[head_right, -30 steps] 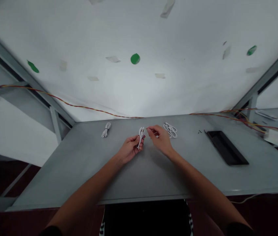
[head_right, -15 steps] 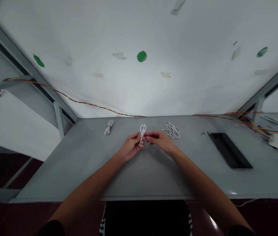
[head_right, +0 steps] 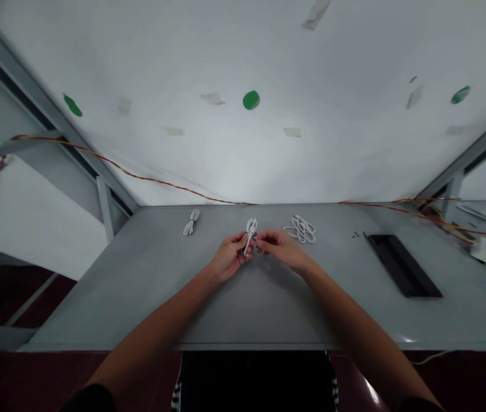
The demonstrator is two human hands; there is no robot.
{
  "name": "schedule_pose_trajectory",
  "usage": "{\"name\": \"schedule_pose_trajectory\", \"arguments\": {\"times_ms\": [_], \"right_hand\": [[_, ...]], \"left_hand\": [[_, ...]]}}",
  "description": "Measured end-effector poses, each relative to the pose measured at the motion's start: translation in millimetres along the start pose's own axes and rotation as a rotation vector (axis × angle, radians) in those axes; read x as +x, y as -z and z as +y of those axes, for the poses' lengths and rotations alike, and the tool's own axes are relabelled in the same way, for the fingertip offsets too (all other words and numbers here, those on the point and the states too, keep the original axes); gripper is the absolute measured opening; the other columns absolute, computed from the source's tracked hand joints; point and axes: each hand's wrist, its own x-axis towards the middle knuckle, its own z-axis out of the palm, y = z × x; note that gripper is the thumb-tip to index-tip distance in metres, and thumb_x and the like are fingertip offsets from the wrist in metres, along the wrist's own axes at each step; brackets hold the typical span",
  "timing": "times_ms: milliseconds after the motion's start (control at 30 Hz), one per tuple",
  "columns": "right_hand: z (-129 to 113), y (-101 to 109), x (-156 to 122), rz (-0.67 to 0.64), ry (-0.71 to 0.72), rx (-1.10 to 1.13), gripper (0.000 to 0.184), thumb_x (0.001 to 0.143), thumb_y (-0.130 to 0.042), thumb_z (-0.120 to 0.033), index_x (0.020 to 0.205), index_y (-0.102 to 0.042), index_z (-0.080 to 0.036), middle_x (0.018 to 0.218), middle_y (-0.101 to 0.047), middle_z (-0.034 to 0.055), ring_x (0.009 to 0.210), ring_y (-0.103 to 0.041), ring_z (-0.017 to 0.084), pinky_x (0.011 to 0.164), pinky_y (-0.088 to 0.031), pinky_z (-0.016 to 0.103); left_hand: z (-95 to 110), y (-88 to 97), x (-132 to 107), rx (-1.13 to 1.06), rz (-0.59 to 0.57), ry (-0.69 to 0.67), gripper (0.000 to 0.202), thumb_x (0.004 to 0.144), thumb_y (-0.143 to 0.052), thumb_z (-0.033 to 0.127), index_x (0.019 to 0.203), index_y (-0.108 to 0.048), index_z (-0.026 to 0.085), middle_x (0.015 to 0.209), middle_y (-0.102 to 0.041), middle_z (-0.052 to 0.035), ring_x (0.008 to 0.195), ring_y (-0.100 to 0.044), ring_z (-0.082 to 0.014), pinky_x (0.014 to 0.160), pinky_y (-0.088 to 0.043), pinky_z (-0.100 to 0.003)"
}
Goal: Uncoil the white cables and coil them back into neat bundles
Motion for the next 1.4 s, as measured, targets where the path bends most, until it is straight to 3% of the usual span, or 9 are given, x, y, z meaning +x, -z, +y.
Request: {"name": "schedule_pose_trajectory", "arguments": {"times_ms": [200, 333, 500, 733, 900, 1167, 1400], "right_hand": [[2, -1, 2, 0.092, -0.021, -0.044, 0.042, 0.08, -0.08, -0.058, 0.094, -0.078, -0.019, 0.091, -0.076, 0.0058, 0.078, -0.067, 0.017, 0.074, -0.054, 0.032], [6, 0, 1, 0.045, -0.014, -0.001, 0.046, 0.08, -0.08, -0.058, 0.108, -0.083, -0.021, 0.1, -0.08, 0.008, 0.086, -0.07, 0.02, 0.078, -0.056, 0.035], [15, 1, 4, 0.145, 0.049, -0.144, 0.039, 0.077, -0.082, -0.055, 0.093, -0.085, -0.019, 0.083, -0.078, 0.0068, 0.074, -0.066, 0.02, 0.075, -0.053, 0.037], [11, -1, 5, 0.084, 0.099, -0.219, 0.036, 0.087, -0.071, -0.056, 0.092, -0.083, -0.022, 0.086, -0.078, 0.0057, 0.071, -0.065, 0.018, 0.07, -0.053, 0.033], [13, 2, 5, 0.124, 0.145, -0.34, 0.035, 0.088, -0.07, -0.055, 0.084, -0.081, -0.022, 0.077, -0.076, 0.0045, 0.067, -0.064, 0.018, 0.065, -0.05, 0.031], [10, -8, 3, 0.244, 0.253, -0.55, 0.022, 0.091, -0.065, -0.038, 0.082, -0.078, -0.023, 0.08, -0.076, 0.0042, 0.068, -0.064, 0.018, 0.065, -0.046, 0.03], [8, -5, 4, 0.271, 0.198, -0.616, 0.016, 0.088, -0.064, -0.028, 0.078, -0.076, -0.023, 0.073, -0.073, 0.0028, 0.065, -0.063, 0.018, 0.061, -0.042, 0.03]], "left_hand": [[1, -0.5, 0, 0.007, -0.016, -0.021, 0.03, 0.079, -0.09, 0.034, 0.084, -0.071, 0.01, 0.076, -0.059, -0.0022, 0.063, -0.046, -0.0082, 0.057, -0.036, -0.022], [0, -1.5, -2, 0.022, -0.03, -0.023, 0.032, 0.078, -0.09, 0.035, 0.086, -0.071, 0.011, 0.074, -0.057, -0.0013, 0.062, -0.044, -0.0081, 0.057, -0.036, -0.023], [-1, -2.7, -3, 0.119, -0.025, -0.062, 0.037, 0.076, -0.09, 0.042, 0.089, -0.073, 0.012, 0.077, -0.058, -0.0017, 0.063, -0.044, -0.0083, 0.057, -0.036, -0.022], [-1, -3.0, -2, 0.167, -0.013, -0.099, 0.042, 0.07, -0.092, 0.047, 0.085, -0.073, 0.013, 0.075, -0.057, -0.0019, 0.064, -0.044, -0.0097, 0.057, -0.035, -0.023], [-5, -1.1, 0, 0.213, -0.019, -0.083, 0.042, 0.072, -0.09, 0.049, 0.086, -0.074, 0.013, 0.075, -0.058, -0.0021, 0.064, -0.044, -0.01, 0.058, -0.035, -0.024], [-2, -4.9, -2, 0.175, -0.045, -0.034, 0.047, 0.069, -0.092, 0.054, 0.079, -0.068, 0.014, 0.074, -0.052, -0.0002, 0.063, -0.041, -0.0088, 0.054, -0.03, -0.021], [-3, -4.1, -2, 0.256, -0.126, -0.079, 0.05, 0.073, -0.09, 0.056, 0.085, -0.067, 0.014, 0.073, -0.044, 0.0029, 0.066, -0.038, -0.0092, 0.055, -0.033, -0.02]]}}
